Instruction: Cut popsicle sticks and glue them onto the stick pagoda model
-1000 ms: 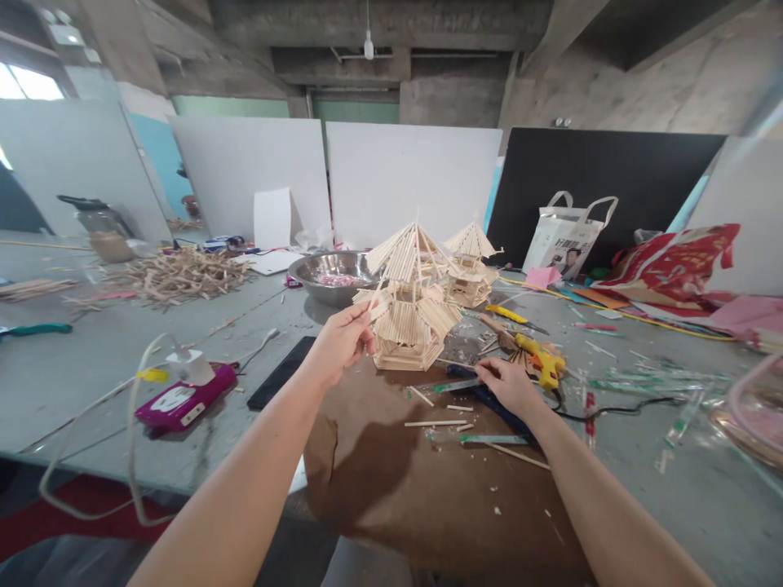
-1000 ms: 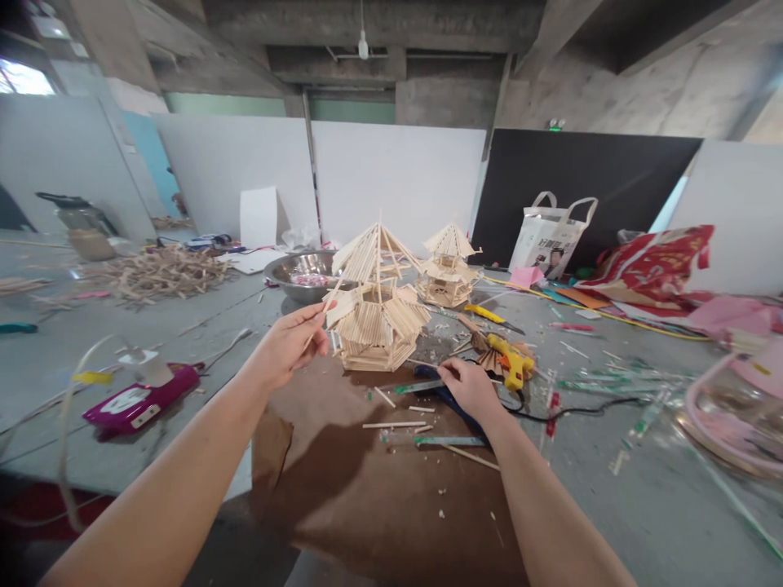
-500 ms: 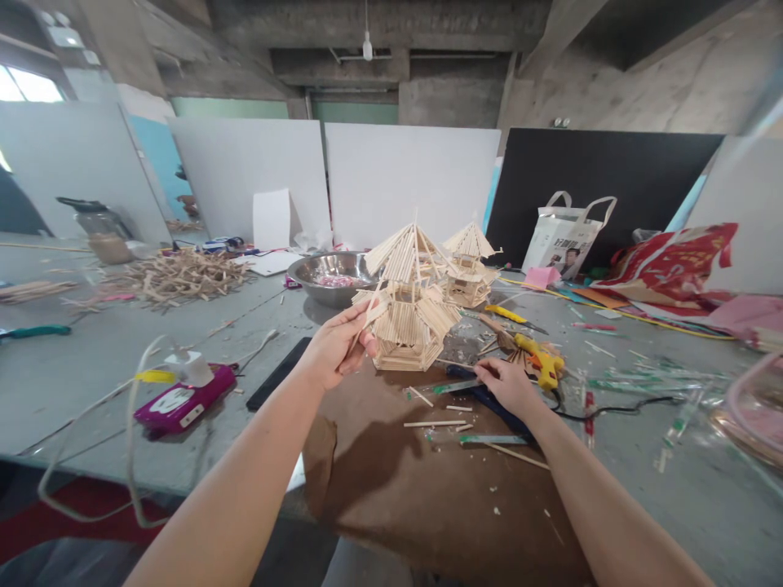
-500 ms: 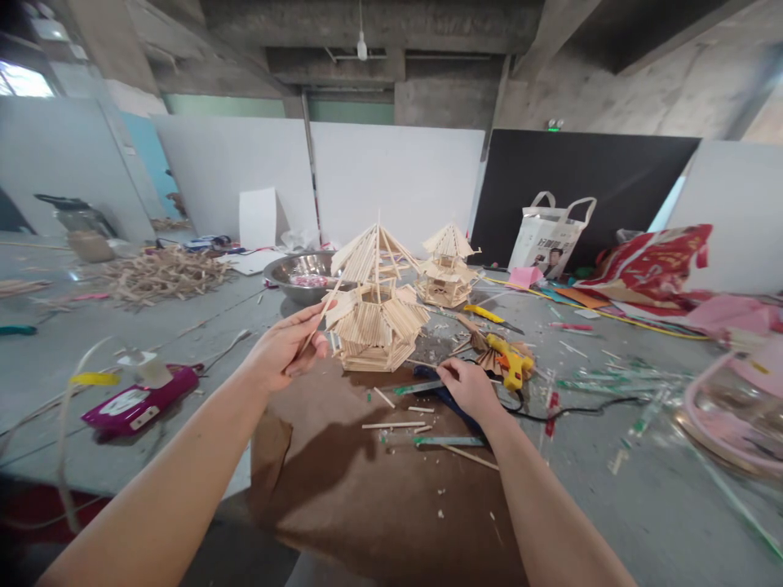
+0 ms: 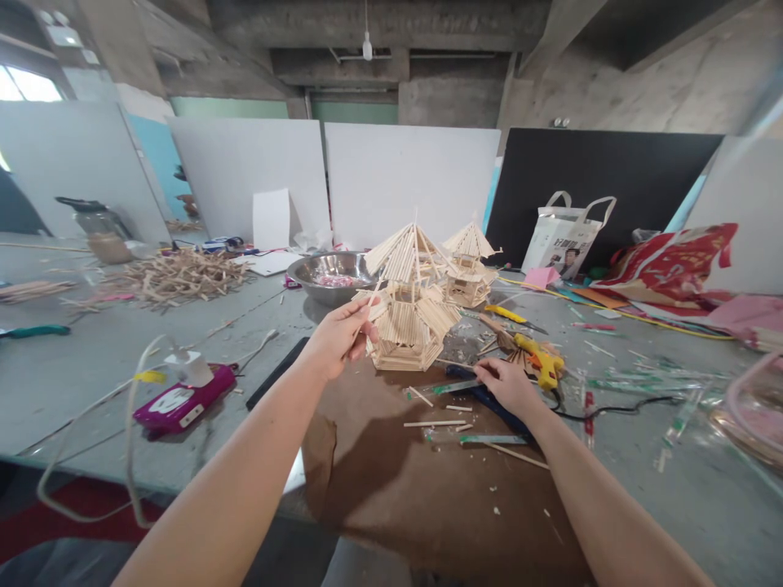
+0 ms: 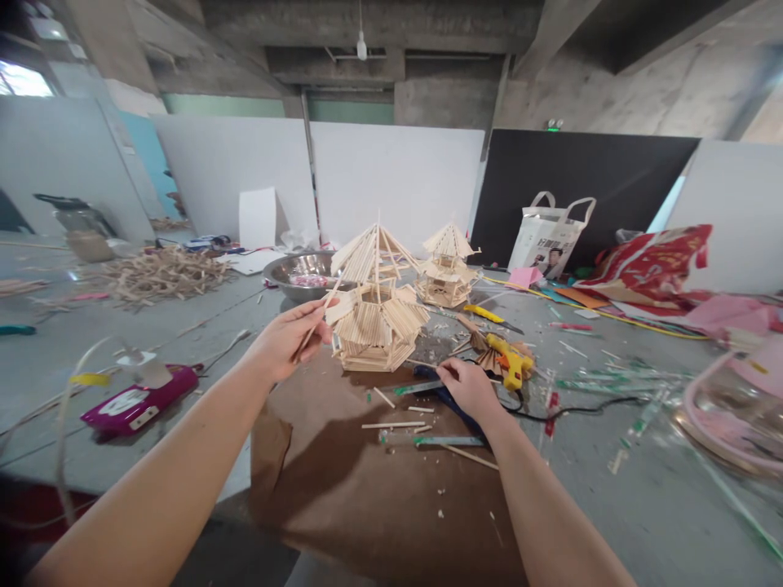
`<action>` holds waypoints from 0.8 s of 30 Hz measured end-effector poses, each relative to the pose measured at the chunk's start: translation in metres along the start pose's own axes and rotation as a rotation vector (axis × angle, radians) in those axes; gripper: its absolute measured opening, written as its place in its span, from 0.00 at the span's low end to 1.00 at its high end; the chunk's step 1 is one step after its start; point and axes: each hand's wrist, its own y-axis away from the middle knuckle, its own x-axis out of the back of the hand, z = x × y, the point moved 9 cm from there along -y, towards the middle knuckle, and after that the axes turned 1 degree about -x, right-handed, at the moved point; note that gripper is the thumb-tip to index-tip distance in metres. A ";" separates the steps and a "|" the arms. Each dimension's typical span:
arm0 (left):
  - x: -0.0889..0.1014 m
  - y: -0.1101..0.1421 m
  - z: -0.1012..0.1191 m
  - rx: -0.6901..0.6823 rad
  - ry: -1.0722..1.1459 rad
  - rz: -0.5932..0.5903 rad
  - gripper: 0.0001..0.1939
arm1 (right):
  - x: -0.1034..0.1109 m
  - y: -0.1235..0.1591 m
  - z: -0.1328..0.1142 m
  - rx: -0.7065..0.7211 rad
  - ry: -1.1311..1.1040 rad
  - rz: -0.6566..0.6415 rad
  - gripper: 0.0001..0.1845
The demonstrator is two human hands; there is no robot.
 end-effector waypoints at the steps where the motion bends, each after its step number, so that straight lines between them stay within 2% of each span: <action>1: 0.001 -0.003 0.002 -0.014 -0.037 0.002 0.22 | 0.000 0.000 0.000 -0.001 0.002 -0.001 0.14; 6: 0.004 -0.013 0.014 -0.039 -0.239 0.018 0.20 | 0.001 0.000 -0.001 -0.003 0.007 0.000 0.14; 11: 0.001 -0.011 0.020 -0.029 -0.374 0.035 0.20 | 0.000 0.000 0.000 0.004 -0.007 -0.005 0.15; 19: 0.003 -0.002 0.021 -0.033 -0.390 0.039 0.17 | 0.000 0.000 0.000 0.003 -0.004 -0.005 0.14; 24: 0.004 0.002 0.012 -0.038 -0.343 0.048 0.16 | 0.000 0.001 -0.002 0.012 0.015 -0.002 0.15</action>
